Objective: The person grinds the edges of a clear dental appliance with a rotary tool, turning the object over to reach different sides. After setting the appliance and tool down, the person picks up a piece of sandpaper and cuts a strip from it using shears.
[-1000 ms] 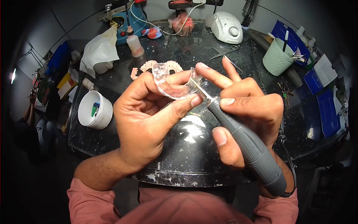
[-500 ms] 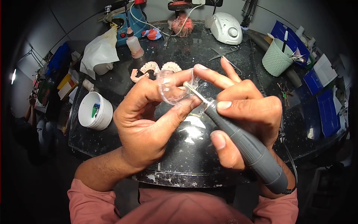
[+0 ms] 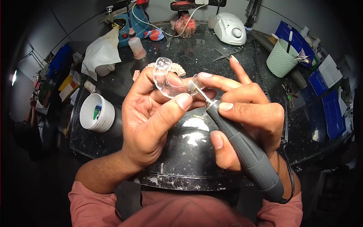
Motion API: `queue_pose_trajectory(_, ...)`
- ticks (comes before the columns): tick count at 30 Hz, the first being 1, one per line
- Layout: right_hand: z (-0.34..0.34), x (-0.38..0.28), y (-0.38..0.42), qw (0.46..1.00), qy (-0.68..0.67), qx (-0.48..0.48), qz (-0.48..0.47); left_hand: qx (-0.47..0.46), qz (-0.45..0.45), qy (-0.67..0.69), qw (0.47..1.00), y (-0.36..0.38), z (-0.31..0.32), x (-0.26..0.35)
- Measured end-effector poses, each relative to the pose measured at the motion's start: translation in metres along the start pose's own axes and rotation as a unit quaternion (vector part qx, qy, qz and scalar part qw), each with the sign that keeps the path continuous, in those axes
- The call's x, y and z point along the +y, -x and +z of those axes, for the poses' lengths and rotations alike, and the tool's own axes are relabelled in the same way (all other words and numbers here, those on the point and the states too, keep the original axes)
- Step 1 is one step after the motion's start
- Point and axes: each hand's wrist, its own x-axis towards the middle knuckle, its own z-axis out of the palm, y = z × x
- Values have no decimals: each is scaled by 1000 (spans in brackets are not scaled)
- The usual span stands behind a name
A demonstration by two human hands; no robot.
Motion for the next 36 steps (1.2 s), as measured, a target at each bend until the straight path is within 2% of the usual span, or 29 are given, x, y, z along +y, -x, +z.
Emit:
queue_pose_trajectory(1,0,0,0,1000,1,0,0,8,-29,56,998,0,1,1)
queue_pose_trajectory(4,2,-1,0,999,39,14,-3,24,-50,46,997,0,2,3)
queue_pose_trajectory(7,1,-1,0,999,40,-29,-2,41,-76,45,995,-1,2,5)
queue_pose_trajectory(9,5,2,3,999,27,16,-7,38,-92,43,994,0,2,5)
queue_pose_trajectory(10,3,1,2,1000,17,3,-7,38,-91,43,994,0,2,4)
queue_pose_trajectory(16,1,-3,2,1000,28,1,-2,28,-65,63,995,-1,4,3)
queue_pose_trajectory(22,0,-5,1,999,35,-15,22,-27,-9,67,997,-2,-6,-7)
queue_pose_trajectory(24,6,-4,1,999,23,48,4,-36,1,42,998,-4,-6,-7)
queue_pose_trajectory(25,3,-6,0,999,23,48,4,-36,0,42,998,-3,-8,-8)
queue_pose_trajectory(27,-4,-13,-4,997,57,-44,7,-33,10,86,996,-1,-11,-11)
queue_pose_trajectory(28,-2,-11,-2,998,60,-31,-2,-33,10,86,996,-2,-11,-11)
queue_pose_trajectory(31,3,-4,0,999,40,21,-21,-49,25,15,998,-1,-10,-9)
queue_pose_trajectory(32,3,-9,-1,1000,26,2,-5,-43,36,28,998,1,-9,-9)
queue_pose_trajectory(33,-5,-15,-4,997,54,-62,6,-36,47,42,997,2,-8,-10)
queue_pose_trajectory(36,1,-12,-1,998,59,-14,-3,-24,68,-26,997,2,-3,-8)
